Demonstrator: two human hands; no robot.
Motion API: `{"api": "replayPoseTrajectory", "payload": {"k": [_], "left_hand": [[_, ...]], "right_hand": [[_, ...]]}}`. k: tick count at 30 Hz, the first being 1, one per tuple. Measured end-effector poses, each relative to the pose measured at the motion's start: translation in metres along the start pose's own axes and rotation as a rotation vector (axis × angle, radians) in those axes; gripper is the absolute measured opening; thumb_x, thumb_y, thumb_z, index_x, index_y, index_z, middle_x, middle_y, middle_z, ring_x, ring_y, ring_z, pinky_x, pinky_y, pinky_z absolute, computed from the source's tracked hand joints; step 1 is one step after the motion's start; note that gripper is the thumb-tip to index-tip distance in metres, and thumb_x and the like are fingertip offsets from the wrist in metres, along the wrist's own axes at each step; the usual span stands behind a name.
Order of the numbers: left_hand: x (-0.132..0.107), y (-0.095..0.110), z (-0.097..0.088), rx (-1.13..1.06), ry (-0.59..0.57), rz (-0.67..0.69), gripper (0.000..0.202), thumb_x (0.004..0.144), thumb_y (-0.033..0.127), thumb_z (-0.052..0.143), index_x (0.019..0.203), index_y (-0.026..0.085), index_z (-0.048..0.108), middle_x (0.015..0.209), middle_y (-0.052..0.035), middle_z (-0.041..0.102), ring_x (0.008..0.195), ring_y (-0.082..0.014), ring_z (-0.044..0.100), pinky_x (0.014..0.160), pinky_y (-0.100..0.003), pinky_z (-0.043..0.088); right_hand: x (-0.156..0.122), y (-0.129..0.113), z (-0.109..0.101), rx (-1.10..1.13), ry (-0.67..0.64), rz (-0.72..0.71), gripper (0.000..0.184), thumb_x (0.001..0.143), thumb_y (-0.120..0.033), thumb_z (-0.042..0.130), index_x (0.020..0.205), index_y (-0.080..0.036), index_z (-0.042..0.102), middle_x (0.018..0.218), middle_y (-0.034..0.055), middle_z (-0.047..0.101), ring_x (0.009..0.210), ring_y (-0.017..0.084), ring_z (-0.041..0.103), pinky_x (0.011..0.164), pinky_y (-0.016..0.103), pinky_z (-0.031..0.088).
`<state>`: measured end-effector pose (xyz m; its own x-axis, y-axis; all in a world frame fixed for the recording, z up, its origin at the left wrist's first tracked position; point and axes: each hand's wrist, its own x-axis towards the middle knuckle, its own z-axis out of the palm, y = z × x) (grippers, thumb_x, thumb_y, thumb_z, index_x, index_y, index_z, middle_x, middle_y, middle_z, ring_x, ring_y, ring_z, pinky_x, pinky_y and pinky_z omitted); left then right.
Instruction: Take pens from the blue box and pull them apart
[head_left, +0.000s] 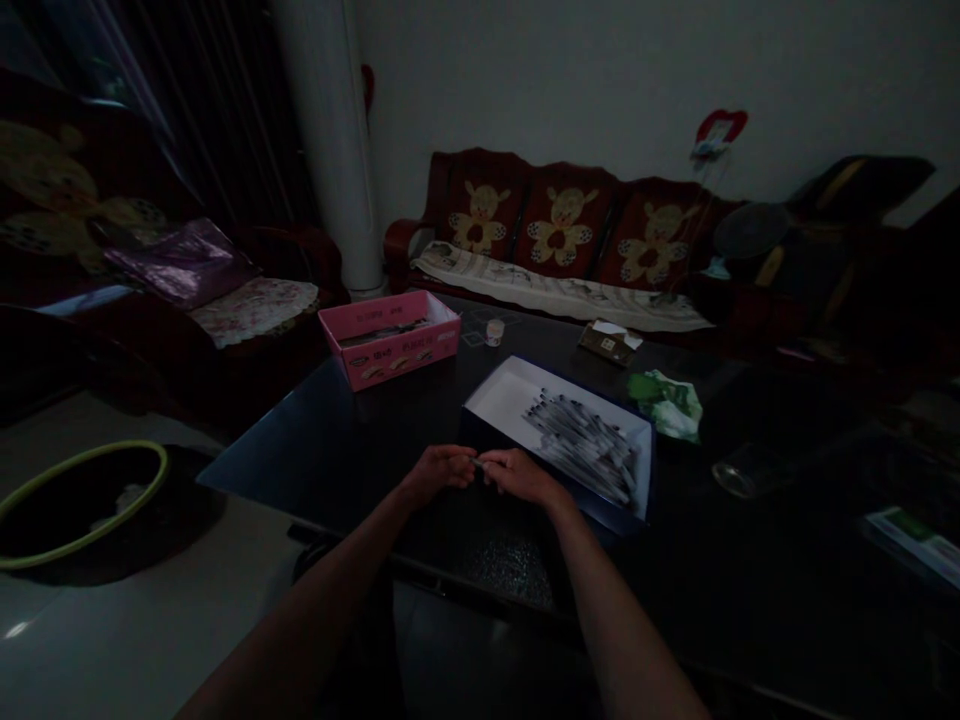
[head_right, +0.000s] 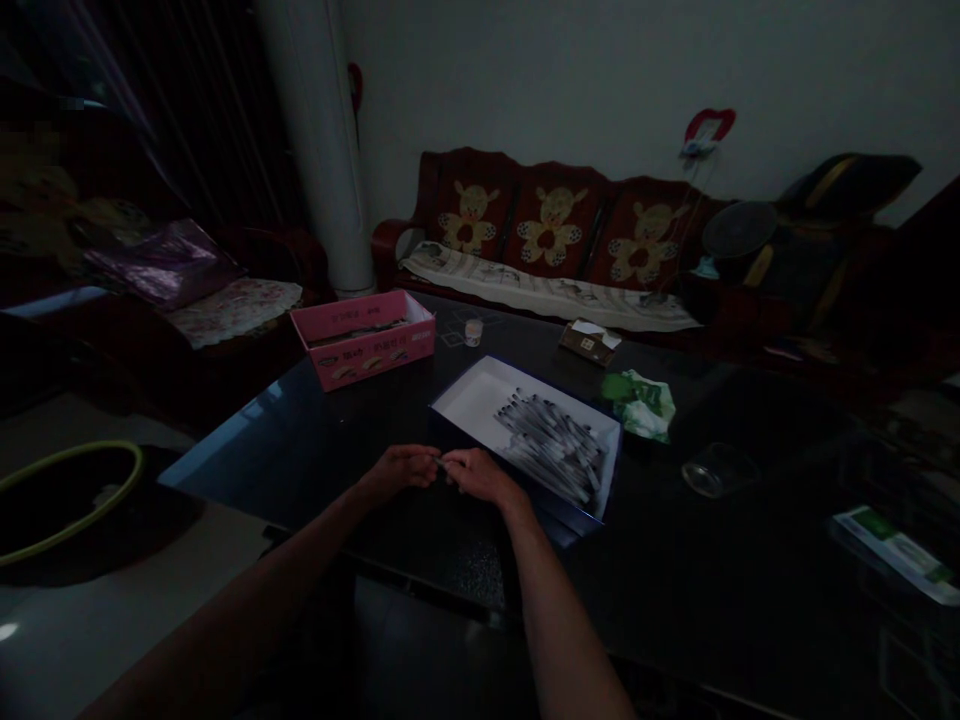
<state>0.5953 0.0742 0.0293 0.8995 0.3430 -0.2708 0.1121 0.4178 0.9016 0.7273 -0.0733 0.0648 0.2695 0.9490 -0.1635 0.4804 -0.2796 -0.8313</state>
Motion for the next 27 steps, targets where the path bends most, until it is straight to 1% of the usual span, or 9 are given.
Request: {"api": "replayPoseTrajectory", "payload": {"k": [4,9,15,18,20,22,23,25,27], "left_hand": [[0.007,0.008,-0.012,-0.004,0.027,0.04,0.046,0.066,0.04,0.08,0.098,0.01,0.066,0.071,-0.0026,0.065,0.062,-0.011,0.062,0.059,-0.024,0.051],[0.031,0.023,-0.025,0.0,0.058,0.086,0.037,0.076,0.041,0.07,0.096,0.011,0.061,0.069,-0.0002,0.062,0.057,-0.0083,0.058,0.056,-0.022,0.049],[0.073,0.031,-0.014,0.134,0.102,0.144,0.035,0.079,0.046,0.064,0.09,0.014,0.058,0.068,-0.0003,0.061,0.058,-0.0098,0.059,0.051,-0.019,0.047],[0.088,0.033,-0.012,0.103,0.13,0.135,0.035,0.077,0.048,0.064,0.088,0.015,0.057,0.07,-0.0014,0.063,0.06,-0.0117,0.062,0.05,-0.02,0.047],[0.093,0.034,-0.014,0.043,0.132,0.13,0.035,0.077,0.047,0.065,0.089,0.015,0.057,0.074,-0.002,0.064,0.061,-0.012,0.063,0.052,-0.02,0.049],[0.094,0.035,-0.017,-0.005,0.119,0.134,0.034,0.078,0.045,0.066,0.09,0.015,0.057,0.073,-0.002,0.064,0.061,-0.0113,0.063,0.053,-0.02,0.049],[0.094,0.036,-0.018,-0.026,0.119,0.13,0.032,0.077,0.043,0.067,0.089,0.015,0.057,0.071,-0.0015,0.064,0.059,-0.0112,0.063,0.052,-0.019,0.049],[0.092,0.039,-0.018,-0.072,0.119,0.117,0.029,0.078,0.04,0.067,0.087,0.014,0.057,0.069,-0.0008,0.062,0.057,-0.0107,0.062,0.049,-0.019,0.047],[0.09,0.043,-0.017,-0.115,0.119,0.099,0.026,0.079,0.036,0.067,0.085,0.014,0.056,0.068,-0.0008,0.062,0.054,-0.0104,0.061,0.047,-0.019,0.047]], "right_hand": [[-0.001,0.012,0.006,0.308,-0.039,0.139,0.032,0.089,-0.039,0.05,0.108,-0.016,0.062,0.083,0.0024,0.067,0.057,0.008,0.057,0.05,0.019,0.043],[0.009,0.018,0.006,0.781,-0.023,0.076,0.049,0.085,-0.041,0.062,0.129,-0.023,0.05,0.121,0.0098,0.063,0.092,0.014,0.067,0.067,0.022,0.053],[0.035,0.026,-0.007,0.8,-0.067,0.111,0.047,0.085,-0.038,0.061,0.127,-0.021,0.051,0.114,0.0105,0.066,0.083,0.013,0.068,0.065,0.023,0.054],[0.026,0.017,-0.005,0.543,0.158,0.095,0.041,0.088,-0.036,0.051,0.125,-0.019,0.054,0.116,0.0115,0.066,0.09,0.018,0.068,0.073,0.031,0.056],[0.008,0.005,-0.006,0.139,0.38,0.027,0.038,0.085,-0.029,0.053,0.122,-0.018,0.058,0.113,0.0106,0.067,0.098,0.021,0.065,0.085,0.037,0.054],[-0.013,-0.007,-0.012,-0.244,0.612,-0.092,0.041,0.087,-0.024,0.05,0.127,-0.018,0.055,0.122,0.012,0.062,0.112,0.024,0.058,0.098,0.042,0.046],[-0.023,-0.011,-0.017,-0.402,0.689,-0.095,0.042,0.088,-0.023,0.048,0.128,-0.016,0.054,0.127,0.0132,0.059,0.119,0.026,0.053,0.103,0.043,0.042],[-0.035,-0.012,-0.028,-0.651,0.722,0.011,0.04,0.087,-0.023,0.051,0.126,-0.014,0.056,0.125,0.0155,0.058,0.117,0.029,0.052,0.101,0.044,0.041],[-0.038,-0.008,-0.038,-0.791,0.627,0.138,0.035,0.086,-0.022,0.053,0.12,-0.015,0.06,0.114,0.0145,0.061,0.106,0.027,0.056,0.092,0.04,0.045]]}}
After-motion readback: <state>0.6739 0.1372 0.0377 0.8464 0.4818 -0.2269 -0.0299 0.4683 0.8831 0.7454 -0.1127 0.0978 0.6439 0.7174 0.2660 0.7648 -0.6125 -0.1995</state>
